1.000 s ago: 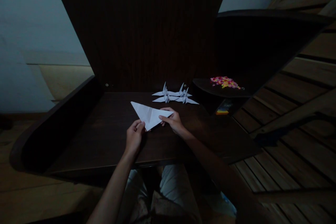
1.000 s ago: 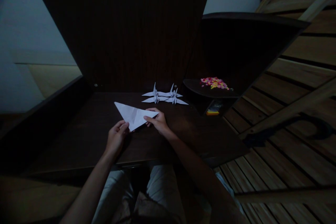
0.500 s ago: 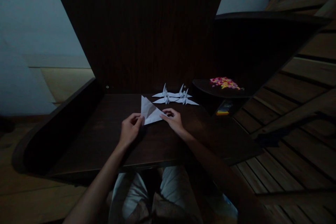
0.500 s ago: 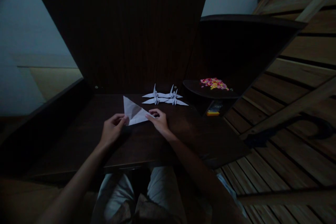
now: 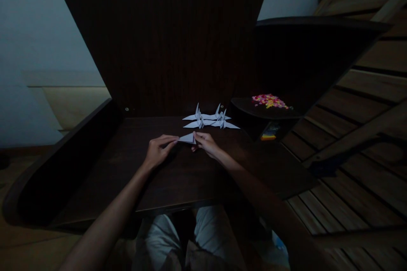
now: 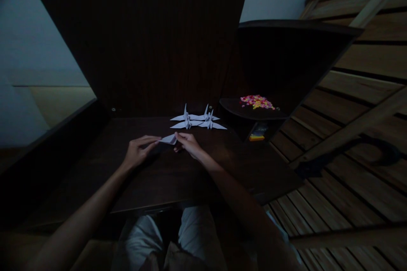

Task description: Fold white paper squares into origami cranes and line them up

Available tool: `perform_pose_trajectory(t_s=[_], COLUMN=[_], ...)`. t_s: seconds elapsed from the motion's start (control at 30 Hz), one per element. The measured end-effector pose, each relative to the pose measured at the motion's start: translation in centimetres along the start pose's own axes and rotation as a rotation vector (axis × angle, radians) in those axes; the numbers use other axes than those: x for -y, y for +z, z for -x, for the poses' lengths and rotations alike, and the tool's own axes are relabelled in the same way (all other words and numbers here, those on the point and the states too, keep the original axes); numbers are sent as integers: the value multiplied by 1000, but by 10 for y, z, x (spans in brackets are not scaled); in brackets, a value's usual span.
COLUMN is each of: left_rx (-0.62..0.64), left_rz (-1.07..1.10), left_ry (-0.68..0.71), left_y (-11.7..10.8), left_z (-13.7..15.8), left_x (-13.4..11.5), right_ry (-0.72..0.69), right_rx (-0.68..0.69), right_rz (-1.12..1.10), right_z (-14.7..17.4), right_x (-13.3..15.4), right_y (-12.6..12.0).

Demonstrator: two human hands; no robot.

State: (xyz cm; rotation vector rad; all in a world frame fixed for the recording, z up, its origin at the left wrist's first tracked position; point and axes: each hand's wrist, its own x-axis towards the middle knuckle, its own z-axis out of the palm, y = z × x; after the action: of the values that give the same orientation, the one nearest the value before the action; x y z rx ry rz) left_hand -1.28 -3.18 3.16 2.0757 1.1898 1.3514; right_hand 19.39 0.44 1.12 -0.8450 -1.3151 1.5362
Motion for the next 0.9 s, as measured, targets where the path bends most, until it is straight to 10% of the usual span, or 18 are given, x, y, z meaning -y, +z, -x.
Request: perform_pose_trajectory(t_s=[0.43, 0.9], left_rx=[108, 95], left_rz=[329, 112], left_ry=[-260, -68], left_y=[4, 10], left_z=[4, 11], left_x=[-7, -9], right_ry=[65, 110], right_rx=[110, 167], right_rz=[-171, -335], right_z=[5, 8], right_x=[-4, -3], right_y=[1, -3])
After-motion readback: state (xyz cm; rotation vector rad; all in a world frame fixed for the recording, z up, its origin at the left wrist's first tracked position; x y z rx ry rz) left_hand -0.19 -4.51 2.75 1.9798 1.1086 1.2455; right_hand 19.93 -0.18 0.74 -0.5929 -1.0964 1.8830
